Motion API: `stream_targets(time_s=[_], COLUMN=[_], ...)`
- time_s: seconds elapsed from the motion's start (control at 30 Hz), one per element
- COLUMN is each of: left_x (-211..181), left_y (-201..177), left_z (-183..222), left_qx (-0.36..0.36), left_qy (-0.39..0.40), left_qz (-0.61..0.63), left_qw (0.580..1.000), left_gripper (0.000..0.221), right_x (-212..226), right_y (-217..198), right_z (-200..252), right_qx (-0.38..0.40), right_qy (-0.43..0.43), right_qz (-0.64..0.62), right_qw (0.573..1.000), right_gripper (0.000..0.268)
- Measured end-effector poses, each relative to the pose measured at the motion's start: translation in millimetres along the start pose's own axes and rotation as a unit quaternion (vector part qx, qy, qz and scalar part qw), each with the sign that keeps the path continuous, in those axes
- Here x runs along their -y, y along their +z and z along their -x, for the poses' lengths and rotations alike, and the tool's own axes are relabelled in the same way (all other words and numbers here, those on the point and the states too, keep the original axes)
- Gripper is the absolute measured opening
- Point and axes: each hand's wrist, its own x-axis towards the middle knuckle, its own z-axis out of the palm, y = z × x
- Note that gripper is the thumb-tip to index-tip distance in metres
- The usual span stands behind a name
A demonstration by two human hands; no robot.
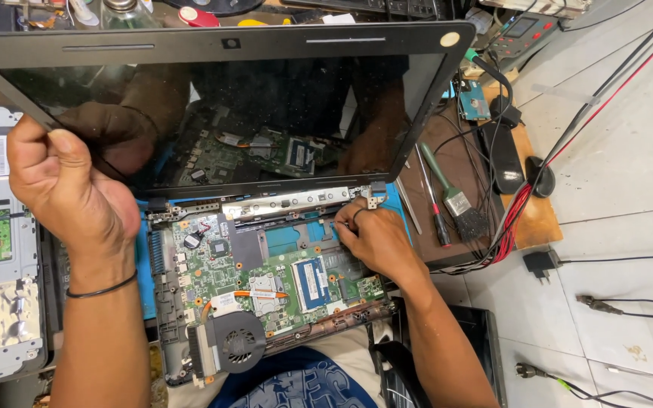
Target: Disassembling a laptop by removing screws, disconnecting internal cables, and separating the motherboard and screen panel from the chassis.
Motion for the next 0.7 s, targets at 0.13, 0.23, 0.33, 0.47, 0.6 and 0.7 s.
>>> stream_targets(time_s=[0.13, 0.23, 0.33, 0.47, 0.6, 0.7], left_x=[6, 10, 10, 15, 14, 29], left_y=[-5, -12, -16, -20, -16, -23], left_z=[-1, 0, -1, 1, 2, 3], left_qx=[0.002, -0.012, 0.002, -0.006, -0.025, -0.044], left_qy=[0.012, 0.009, 0.008, -0.01, -0.056, -0.03], left_qz=[0.009, -0.003, -0.025, -0.032, 0.031, 0.036], left_qw=[1.0, 1.0, 1.0, 0.999, 0.998, 0.998], left_gripper=[0.03, 0.03, 0.028, 0.026, 0.017, 0.024], right_x=[-8, -7, -5, -10, -16, -17], right_y=[11, 5, -1, -1, -2, -1], right_z=[-6, -5, -6, -6, -3, -2], right_qx=[-0.014, 0.016, 0.057, 0.028, 0.003, 0.04], right_qy=[-0.033, -0.063, -0.062, -0.061, -0.053, -0.058], right_qz=[0.025, 0.052, 0.068, 0.01, -0.056, 0.0], right_qw=[0.999, 0.997, 0.994, 0.998, 0.997, 0.998], right_gripper=[0.012, 0.004, 0.006, 0.004, 0.017, 0.012])
